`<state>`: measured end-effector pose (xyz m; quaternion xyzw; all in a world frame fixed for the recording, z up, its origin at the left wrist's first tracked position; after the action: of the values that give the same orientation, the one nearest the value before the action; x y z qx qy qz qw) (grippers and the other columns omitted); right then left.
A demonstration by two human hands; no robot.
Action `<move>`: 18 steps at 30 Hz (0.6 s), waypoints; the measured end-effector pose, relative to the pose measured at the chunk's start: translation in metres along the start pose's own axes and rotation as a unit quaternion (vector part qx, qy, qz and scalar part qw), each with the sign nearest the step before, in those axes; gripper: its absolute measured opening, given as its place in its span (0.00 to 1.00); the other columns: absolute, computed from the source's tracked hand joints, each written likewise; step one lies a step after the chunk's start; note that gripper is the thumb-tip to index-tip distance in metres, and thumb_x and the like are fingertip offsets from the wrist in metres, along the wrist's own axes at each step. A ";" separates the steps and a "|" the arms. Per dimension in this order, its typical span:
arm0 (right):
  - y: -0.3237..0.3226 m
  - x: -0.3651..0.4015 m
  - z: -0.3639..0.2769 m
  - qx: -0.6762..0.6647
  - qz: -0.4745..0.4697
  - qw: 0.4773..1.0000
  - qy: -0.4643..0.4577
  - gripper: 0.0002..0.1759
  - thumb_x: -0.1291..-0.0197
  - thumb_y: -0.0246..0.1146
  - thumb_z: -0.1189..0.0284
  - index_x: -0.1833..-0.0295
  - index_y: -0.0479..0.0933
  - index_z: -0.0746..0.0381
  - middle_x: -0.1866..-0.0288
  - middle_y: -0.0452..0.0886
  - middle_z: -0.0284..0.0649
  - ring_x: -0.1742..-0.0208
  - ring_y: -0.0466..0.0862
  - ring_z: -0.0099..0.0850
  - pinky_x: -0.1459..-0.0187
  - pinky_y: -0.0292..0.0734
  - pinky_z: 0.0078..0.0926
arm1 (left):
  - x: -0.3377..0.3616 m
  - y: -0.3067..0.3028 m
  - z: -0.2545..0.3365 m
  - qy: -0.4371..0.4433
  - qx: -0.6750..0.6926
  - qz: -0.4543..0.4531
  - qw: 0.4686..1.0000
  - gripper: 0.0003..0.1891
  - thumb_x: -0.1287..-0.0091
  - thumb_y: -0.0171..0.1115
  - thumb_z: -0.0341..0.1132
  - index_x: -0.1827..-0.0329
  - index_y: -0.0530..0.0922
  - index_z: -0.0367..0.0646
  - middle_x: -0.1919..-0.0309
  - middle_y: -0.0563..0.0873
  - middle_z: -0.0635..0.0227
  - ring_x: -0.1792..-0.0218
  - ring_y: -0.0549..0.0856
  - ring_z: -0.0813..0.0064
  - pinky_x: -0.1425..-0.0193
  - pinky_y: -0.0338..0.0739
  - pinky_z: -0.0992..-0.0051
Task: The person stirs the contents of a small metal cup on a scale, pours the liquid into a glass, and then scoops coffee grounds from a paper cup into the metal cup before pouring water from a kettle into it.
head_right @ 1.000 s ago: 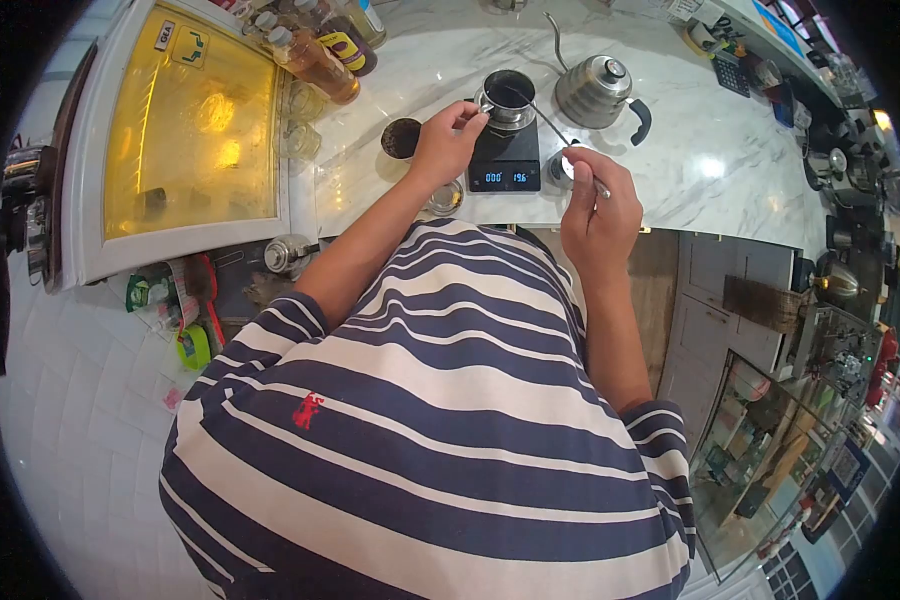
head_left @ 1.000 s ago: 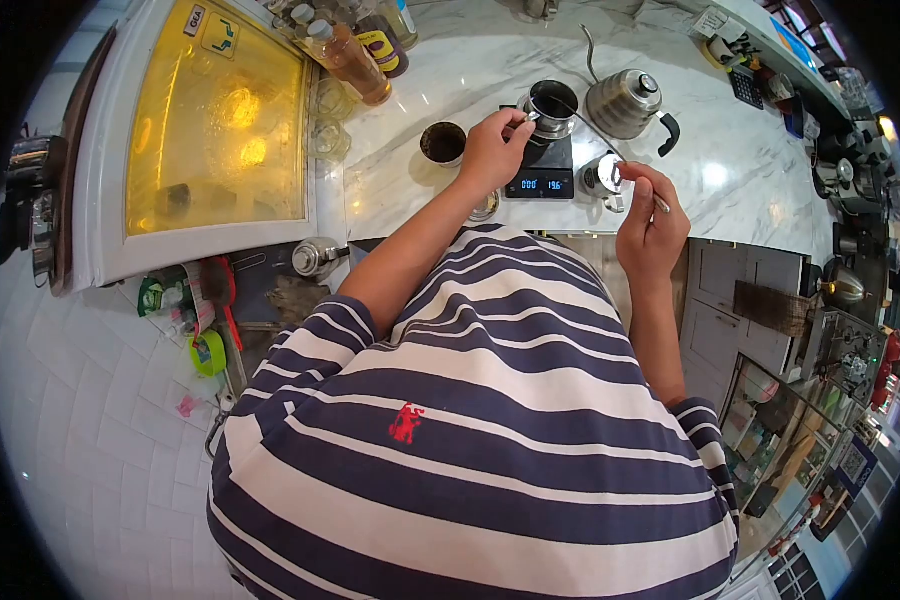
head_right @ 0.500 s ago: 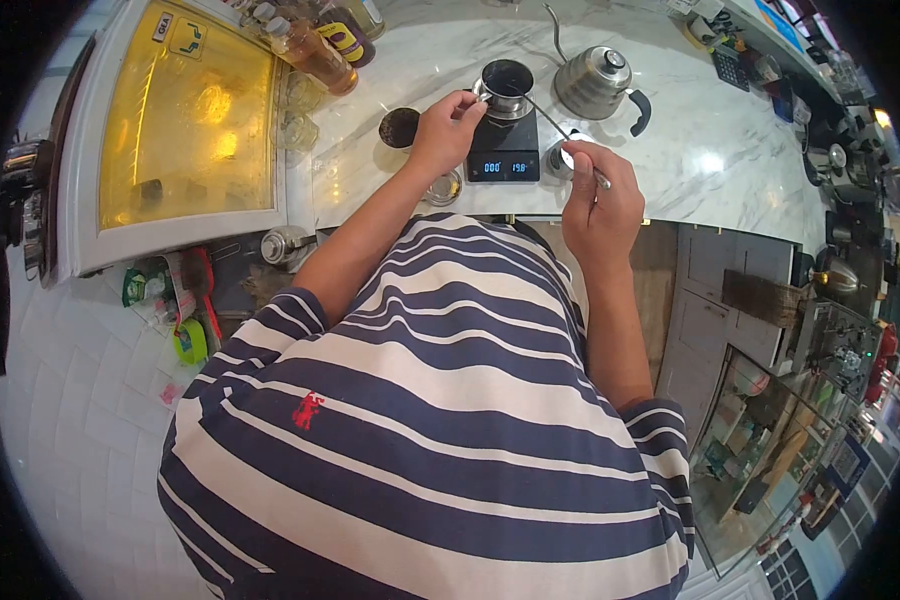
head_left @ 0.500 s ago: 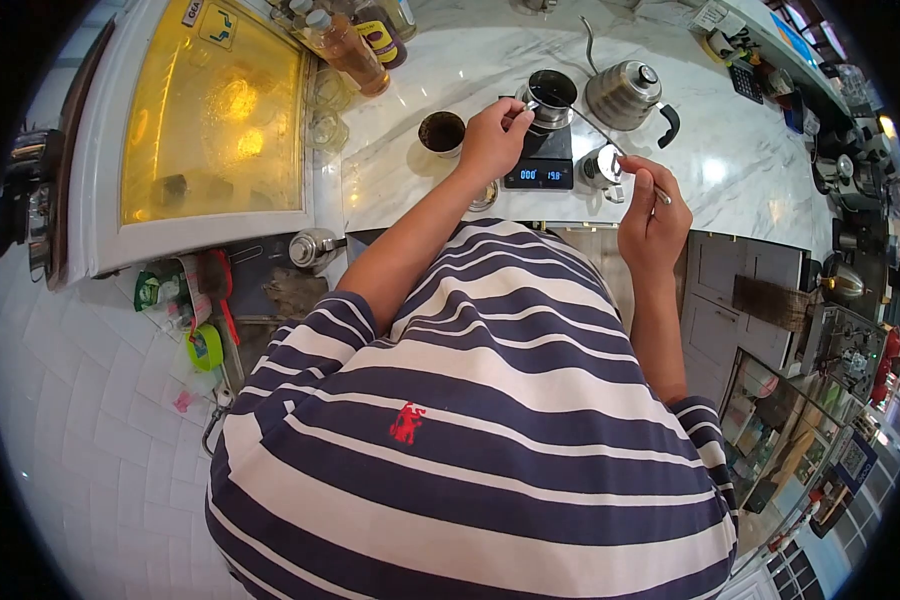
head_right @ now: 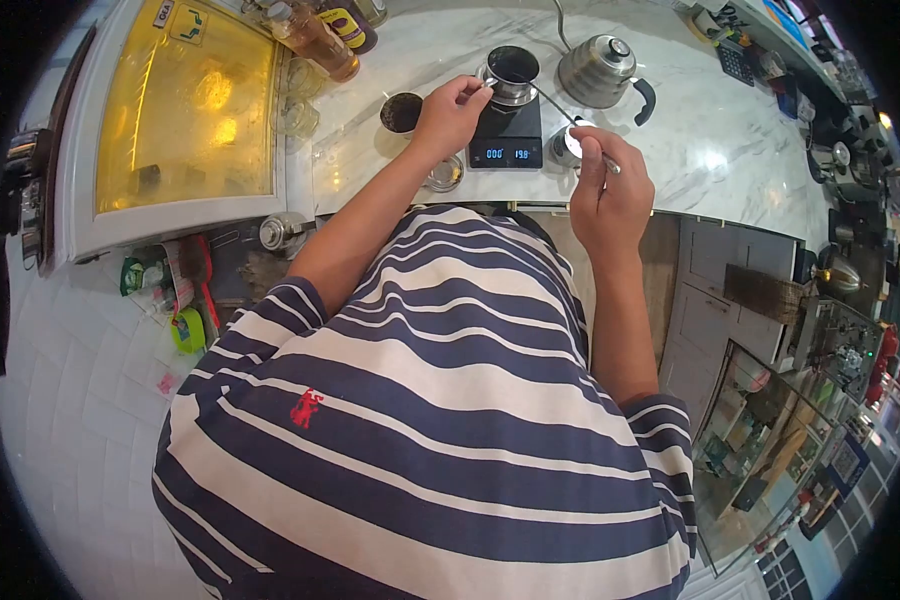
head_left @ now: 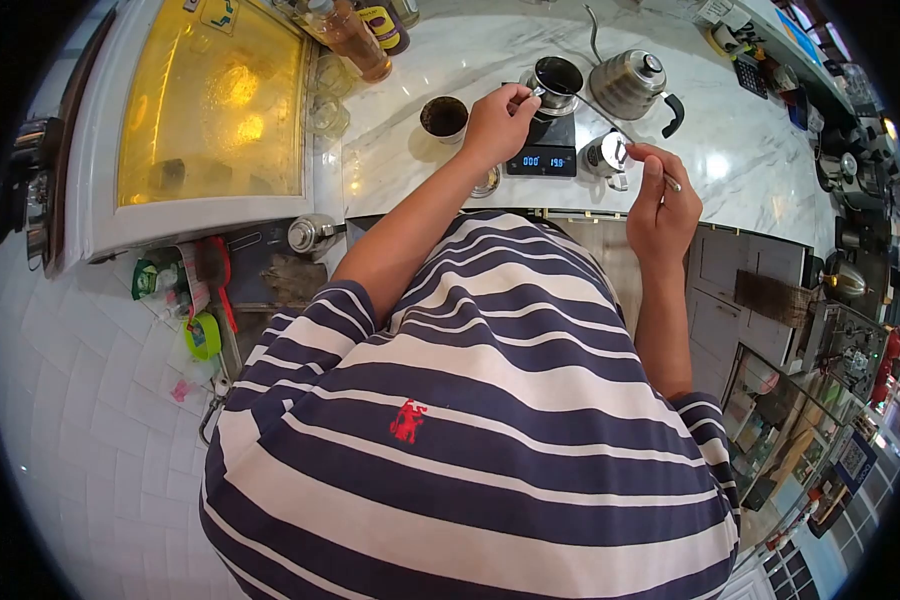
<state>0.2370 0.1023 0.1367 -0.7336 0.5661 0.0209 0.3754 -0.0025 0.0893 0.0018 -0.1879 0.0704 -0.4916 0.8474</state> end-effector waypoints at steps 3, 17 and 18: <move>-0.002 -0.004 -0.003 0.009 -0.003 1.000 0.001 0.11 0.21 0.61 0.69 0.53 0.87 0.62 0.57 0.91 0.41 0.57 0.88 0.38 0.56 0.80 0.32 | -0.002 0.000 0.001 0.001 -0.005 -0.005 1.000 0.16 0.27 0.68 0.45 0.49 0.86 0.41 0.63 0.92 0.61 0.62 0.89 0.68 0.53 0.83 0.68; -0.003 -0.006 -0.003 0.000 -0.001 1.000 0.002 0.12 0.20 0.60 0.68 0.53 0.86 0.63 0.57 0.90 0.42 0.57 0.87 0.38 0.55 0.80 0.32 | -0.001 -0.001 0.001 0.010 -0.009 -0.003 1.000 0.16 0.27 0.68 0.45 0.49 0.86 0.40 0.63 0.92 0.61 0.62 0.89 0.68 0.53 0.83 0.68; -0.003 -0.006 -0.003 -0.002 -0.002 1.000 0.002 0.12 0.20 0.60 0.68 0.53 0.86 0.63 0.57 0.90 0.42 0.57 0.88 0.38 0.55 0.80 0.32 | -0.001 -0.002 0.001 0.008 -0.008 -0.003 1.000 0.16 0.27 0.68 0.45 0.49 0.86 0.40 0.63 0.91 0.61 0.63 0.89 0.68 0.53 0.83 0.68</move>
<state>0.2360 0.1058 0.1430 -0.7355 0.5654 0.0200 0.3726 -0.0040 0.0901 0.0035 -0.1904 0.0805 -0.4950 0.8439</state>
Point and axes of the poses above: each hand's wrist, its own x-axis away from the middle knuckle, its own y-axis out of the palm, z = x × y, the point moved 6 cm from there along -x, towards the middle knuckle
